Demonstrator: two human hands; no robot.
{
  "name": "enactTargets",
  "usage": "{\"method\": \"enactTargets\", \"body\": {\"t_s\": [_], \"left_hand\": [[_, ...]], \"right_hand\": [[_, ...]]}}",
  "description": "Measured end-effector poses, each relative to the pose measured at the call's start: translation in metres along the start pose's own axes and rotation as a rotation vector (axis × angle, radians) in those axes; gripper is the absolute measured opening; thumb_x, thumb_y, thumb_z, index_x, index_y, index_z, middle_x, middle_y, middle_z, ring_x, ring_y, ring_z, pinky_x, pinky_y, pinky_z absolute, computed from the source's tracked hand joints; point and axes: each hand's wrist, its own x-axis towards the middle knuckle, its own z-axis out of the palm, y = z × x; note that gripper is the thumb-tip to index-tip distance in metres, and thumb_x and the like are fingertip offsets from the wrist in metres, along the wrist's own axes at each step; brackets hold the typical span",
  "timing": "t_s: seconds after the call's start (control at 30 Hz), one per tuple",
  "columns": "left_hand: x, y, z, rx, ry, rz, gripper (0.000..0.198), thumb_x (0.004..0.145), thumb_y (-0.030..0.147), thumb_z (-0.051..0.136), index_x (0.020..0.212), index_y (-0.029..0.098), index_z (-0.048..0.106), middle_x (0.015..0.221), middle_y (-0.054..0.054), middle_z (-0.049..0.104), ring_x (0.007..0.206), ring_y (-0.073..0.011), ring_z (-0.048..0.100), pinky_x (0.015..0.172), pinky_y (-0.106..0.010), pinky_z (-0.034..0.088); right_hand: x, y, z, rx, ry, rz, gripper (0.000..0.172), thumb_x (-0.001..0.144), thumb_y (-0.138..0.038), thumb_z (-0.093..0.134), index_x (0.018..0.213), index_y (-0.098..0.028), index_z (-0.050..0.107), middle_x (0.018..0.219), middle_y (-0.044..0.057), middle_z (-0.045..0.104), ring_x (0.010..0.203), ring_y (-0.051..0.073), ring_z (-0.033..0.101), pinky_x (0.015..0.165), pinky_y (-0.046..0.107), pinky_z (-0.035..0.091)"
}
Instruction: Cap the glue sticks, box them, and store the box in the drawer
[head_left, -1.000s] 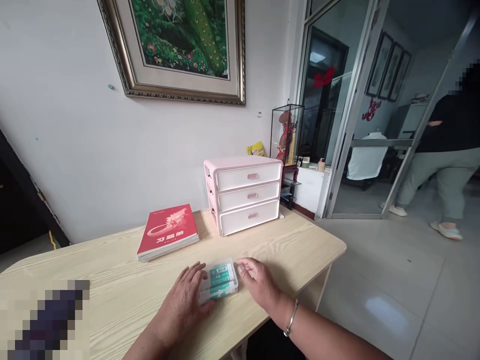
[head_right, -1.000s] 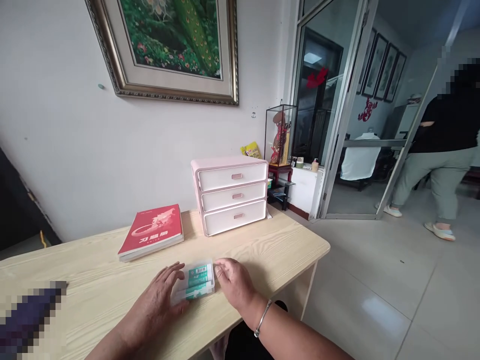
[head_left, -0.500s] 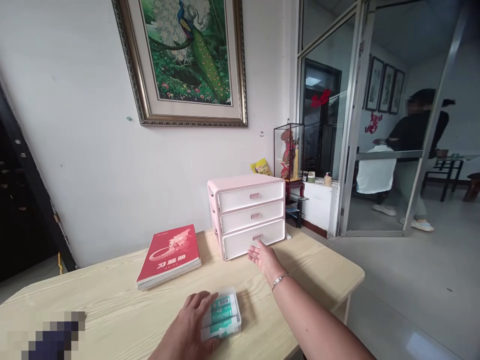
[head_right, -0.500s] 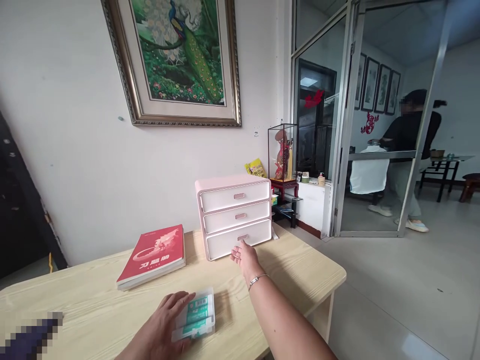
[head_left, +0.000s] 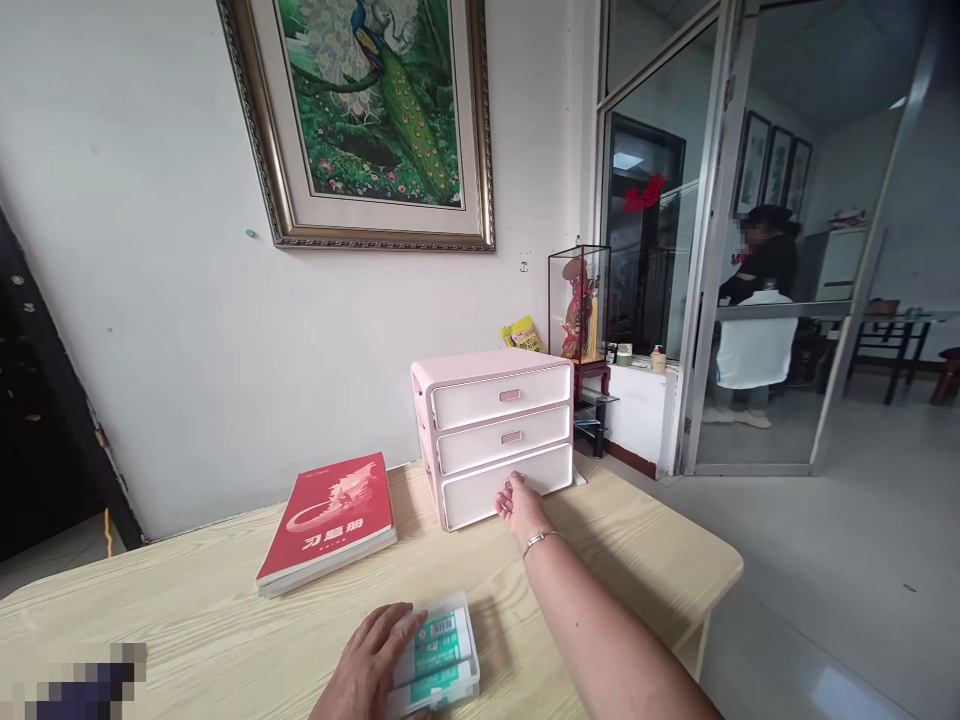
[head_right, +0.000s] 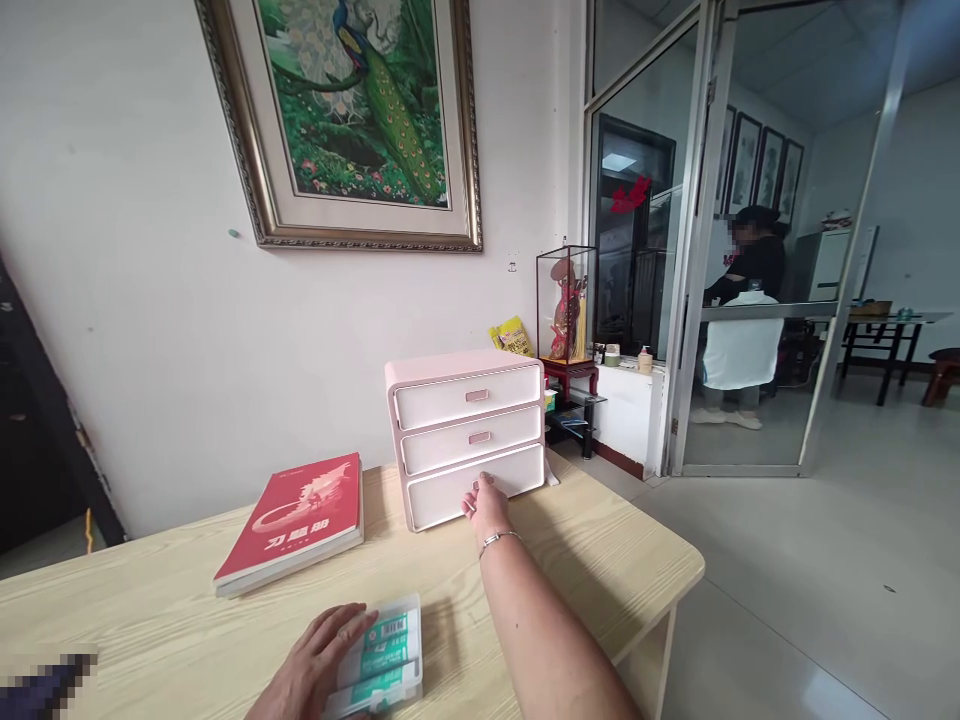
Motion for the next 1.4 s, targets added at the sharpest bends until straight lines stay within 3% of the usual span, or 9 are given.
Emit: {"method": "enactTargets", "body": {"t_s": [0.23,0.4,0.53,0.67,0.77,0.87,1.0,1.17,1.4], "left_hand": [[0.000,0.006,-0.004,-0.007,-0.023,-0.027,0.075,0.065,0.024,0.075,0.137,0.033,0.057,0.137,-0.007,0.060,0.127,-0.0328,0.054,0.103,-0.042,0.052],[-0.002,0.003,-0.001,-0.001,-0.002,-0.034,0.073,0.062,0.026,0.078,0.133,0.034,0.062,0.135,-0.007,0.062,0.124,-0.0338,0.057,0.101,-0.040,0.054],[-0.006,-0.003,0.000,-0.070,0.037,-0.031,0.064,0.068,0.040,0.079,0.130,0.034,0.064,0.134,-0.008,0.062,0.124,-0.0330,0.058,0.102,-0.040,0.053],[0.002,0.003,-0.013,-0.220,0.102,-0.067,0.060,0.075,0.051,0.075,0.130,0.031,0.064,0.135,-0.009,0.062,0.125,-0.0326,0.058,0.100,-0.041,0.054],[0.028,0.025,-0.036,-0.295,0.153,-0.126,0.063,0.074,0.054,0.075,0.130,0.027,0.063,0.139,-0.010,0.058,0.126,-0.0346,0.057,0.094,-0.043,0.058],[0.069,0.056,-0.065,-0.372,0.201,-0.164,0.066,0.076,0.055,0.074,0.133,0.024,0.060,0.135,-0.015,0.060,0.115,-0.0354,0.064,0.075,-0.039,0.064],[0.133,0.091,-0.085,-0.429,0.066,-0.238,0.073,0.072,0.055,0.077,0.135,0.024,0.059,0.130,-0.015,0.063,0.112,-0.0347,0.065,0.077,-0.041,0.061],[0.201,0.095,-0.057,-0.565,-0.135,-0.331,0.075,0.071,0.047,0.079,0.136,0.018,0.056,0.126,-0.014,0.066,0.114,-0.0289,0.064,0.096,-0.038,0.051],[0.247,0.084,-0.006,-0.282,-0.290,-0.368,0.075,0.068,0.048,0.078,0.133,0.016,0.057,0.096,-0.007,0.074,0.093,-0.0260,0.069,0.079,-0.030,0.051]], "right_hand": [[0.002,0.003,-0.006,0.029,0.036,-0.046,0.020,0.079,-0.026,0.063,0.065,-0.019,0.051,0.050,-0.004,0.054,0.044,0.009,0.054,0.043,0.017,0.045],[-0.015,0.005,-0.029,0.012,0.007,-0.079,0.017,0.076,-0.027,0.064,0.065,-0.018,0.053,0.050,-0.005,0.054,0.045,0.009,0.056,0.044,0.018,0.045],[-0.031,0.004,-0.054,-0.003,0.018,-0.087,0.016,0.073,-0.028,0.065,0.068,-0.018,0.053,0.054,-0.005,0.056,0.046,0.009,0.056,0.044,0.019,0.045],[-0.045,0.005,-0.071,-0.008,0.042,-0.104,0.020,0.070,-0.033,0.069,0.072,-0.018,0.055,0.056,-0.004,0.057,0.049,0.011,0.058,0.044,0.019,0.045],[-0.053,0.008,-0.076,0.007,0.015,-0.151,0.021,0.071,-0.036,0.068,0.073,-0.019,0.055,0.060,-0.004,0.060,0.051,0.010,0.058,0.046,0.019,0.046],[-0.056,0.010,-0.077,0.009,-0.004,-0.174,0.020,0.072,-0.037,0.066,0.074,-0.020,0.055,0.062,-0.003,0.061,0.052,0.010,0.057,0.046,0.020,0.046],[-0.055,0.010,-0.079,-0.019,-0.011,-0.175,0.020,0.072,-0.037,0.066,0.073,-0.019,0.055,0.064,-0.002,0.061,0.053,0.010,0.056,0.046,0.020,0.044],[-0.056,0.011,-0.083,-0.049,0.005,-0.188,0.021,0.070,-0.036,0.068,0.075,-0.019,0.056,0.065,-0.001,0.062,0.056,0.012,0.057,0.044,0.019,0.040],[-0.062,0.010,-0.085,-0.080,0.022,-0.202,0.021,0.071,-0.036,0.065,0.081,-0.019,0.057,0.073,0.000,0.067,0.060,0.014,0.060,0.046,0.022,0.042]]}}
